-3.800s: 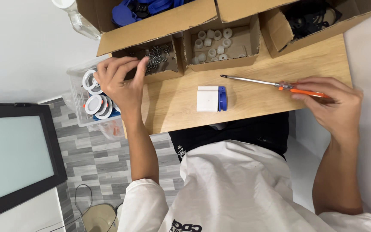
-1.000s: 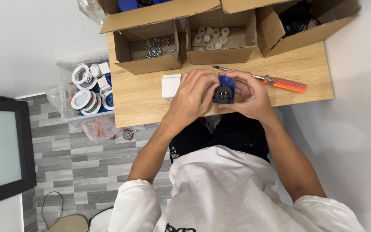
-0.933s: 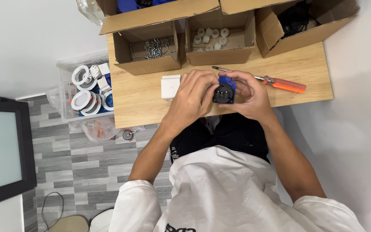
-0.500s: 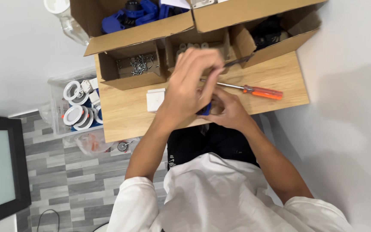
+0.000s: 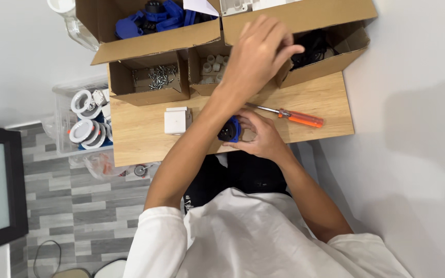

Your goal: The person assembles a small white and blue electrical component on a wooden table. They use an orange screwdriver to tighten screws into the component, then remove a blue cover to reveal internal parts. The person repeats the process with another similar component.

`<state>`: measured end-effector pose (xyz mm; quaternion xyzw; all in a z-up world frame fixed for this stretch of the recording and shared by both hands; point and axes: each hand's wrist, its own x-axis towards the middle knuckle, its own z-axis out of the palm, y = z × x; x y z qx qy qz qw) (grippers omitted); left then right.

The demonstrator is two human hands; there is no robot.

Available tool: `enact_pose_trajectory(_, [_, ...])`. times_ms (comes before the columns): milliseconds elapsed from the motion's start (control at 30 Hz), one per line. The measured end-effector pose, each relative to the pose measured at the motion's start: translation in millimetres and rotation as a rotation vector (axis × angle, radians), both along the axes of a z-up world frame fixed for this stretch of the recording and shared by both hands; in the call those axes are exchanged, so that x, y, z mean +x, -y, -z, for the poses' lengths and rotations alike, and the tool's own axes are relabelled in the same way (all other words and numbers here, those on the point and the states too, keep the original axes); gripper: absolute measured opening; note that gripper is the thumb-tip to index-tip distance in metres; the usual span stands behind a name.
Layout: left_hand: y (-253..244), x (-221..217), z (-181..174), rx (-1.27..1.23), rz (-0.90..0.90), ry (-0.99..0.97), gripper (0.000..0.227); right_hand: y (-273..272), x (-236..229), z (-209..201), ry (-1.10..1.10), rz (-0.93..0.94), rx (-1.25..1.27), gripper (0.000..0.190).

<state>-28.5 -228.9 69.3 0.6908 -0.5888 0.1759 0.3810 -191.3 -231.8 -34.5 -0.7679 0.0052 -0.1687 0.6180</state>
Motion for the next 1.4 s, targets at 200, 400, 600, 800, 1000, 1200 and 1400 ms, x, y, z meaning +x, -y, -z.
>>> enact_pose_trajectory(200, [-98.3, -46.4, -48.6, -0.193, -0.049, -0.225, 0.031, 2.6, 5.0, 5.8, 0.068, 0.116, -0.149, 0.07])
enact_pose_trajectory(400, [-169.5, -79.2, 41.1, -0.376, -0.194, -0.494, 0.028, -6.2, 30.5, -5.1, 0.259, 0.095, -0.049, 0.08])
enact_pose_trajectory(600, [-190.0, -101.4, 84.4, -0.428, -0.21, -0.621, 0.05, -16.6, 32.7, 26.5, 0.34, 0.174, -0.255, 0.08])
enact_pose_trajectory(800, [-185.4, -91.3, 91.0, -0.445, -0.179, -0.74, 0.074, -14.3, 23.1, 32.0, 0.418, 0.193, -0.365, 0.09])
enact_pose_trajectory(1000, [-182.6, -65.0, 100.1, -0.345, -0.011, -0.977, 0.085, -4.9, 33.3, 39.1, 0.502, 0.168, -0.516, 0.098])
enact_pose_trajectory(1200, [-176.9, -50.0, 110.5, -0.283, -0.01, -0.937, 0.071, -28.6, 44.9, -7.0, 0.446, 0.217, -0.606, 0.048])
enact_pose_trajectory(1400, [-185.3, -44.8, 111.4, -0.243, -0.072, -0.895, 0.067, -17.8, 24.3, -24.7, 0.272, 0.148, -0.638, 0.066])
